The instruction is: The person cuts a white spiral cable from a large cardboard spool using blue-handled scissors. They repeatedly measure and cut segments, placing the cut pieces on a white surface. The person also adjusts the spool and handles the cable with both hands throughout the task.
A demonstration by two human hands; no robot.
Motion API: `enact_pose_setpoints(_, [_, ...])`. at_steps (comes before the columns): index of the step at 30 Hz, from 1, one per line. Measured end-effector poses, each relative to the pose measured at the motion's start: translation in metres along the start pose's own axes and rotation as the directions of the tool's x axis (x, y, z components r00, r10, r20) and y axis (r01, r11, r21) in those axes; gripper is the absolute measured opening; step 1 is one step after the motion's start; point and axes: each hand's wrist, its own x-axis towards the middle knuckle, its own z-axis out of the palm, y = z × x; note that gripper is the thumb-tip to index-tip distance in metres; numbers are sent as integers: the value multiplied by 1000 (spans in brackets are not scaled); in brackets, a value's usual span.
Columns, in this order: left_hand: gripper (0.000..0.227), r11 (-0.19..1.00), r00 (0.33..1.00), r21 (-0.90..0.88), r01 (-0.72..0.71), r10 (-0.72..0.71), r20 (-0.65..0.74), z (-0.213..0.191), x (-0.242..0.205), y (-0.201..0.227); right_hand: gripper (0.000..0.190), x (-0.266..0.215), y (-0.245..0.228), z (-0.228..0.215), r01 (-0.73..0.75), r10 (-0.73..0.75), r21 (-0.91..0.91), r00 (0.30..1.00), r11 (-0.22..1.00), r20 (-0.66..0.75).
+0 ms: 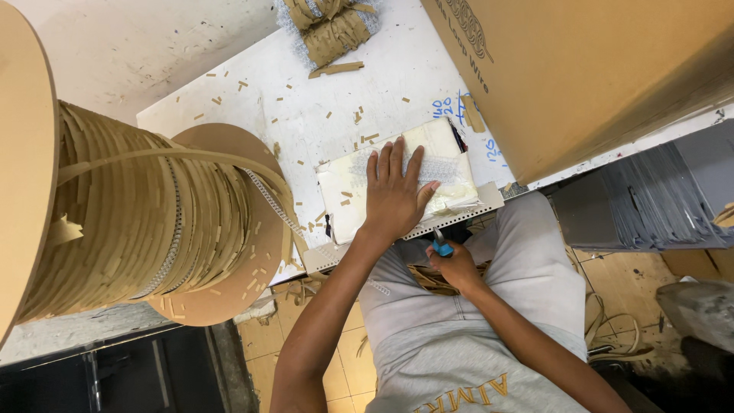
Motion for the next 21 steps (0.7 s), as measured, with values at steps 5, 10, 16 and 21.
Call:
enact_pose_setpoints(5, [77,999,991,38,-10,15,-133,24,-4,-22,27,-2,1,-2,-6,6,14,1000,1000,18])
enact_pose_setpoints(10, [61,998,1000,55,-26,25,16,9,-3,-38,26,-4,0,1,-26,26,14,1000,1000,3])
enact_pose_setpoints(16, [46,995,997,62,-72,71,18,21,0,-40,25,-3,-1,1,-18,18,29,1000,999,12])
enact_pose_setpoints(21, [28,998,985,5,-59,58,160,-4,-9,-21,25,1,8,4,-2,2,4,1000,1000,-10])
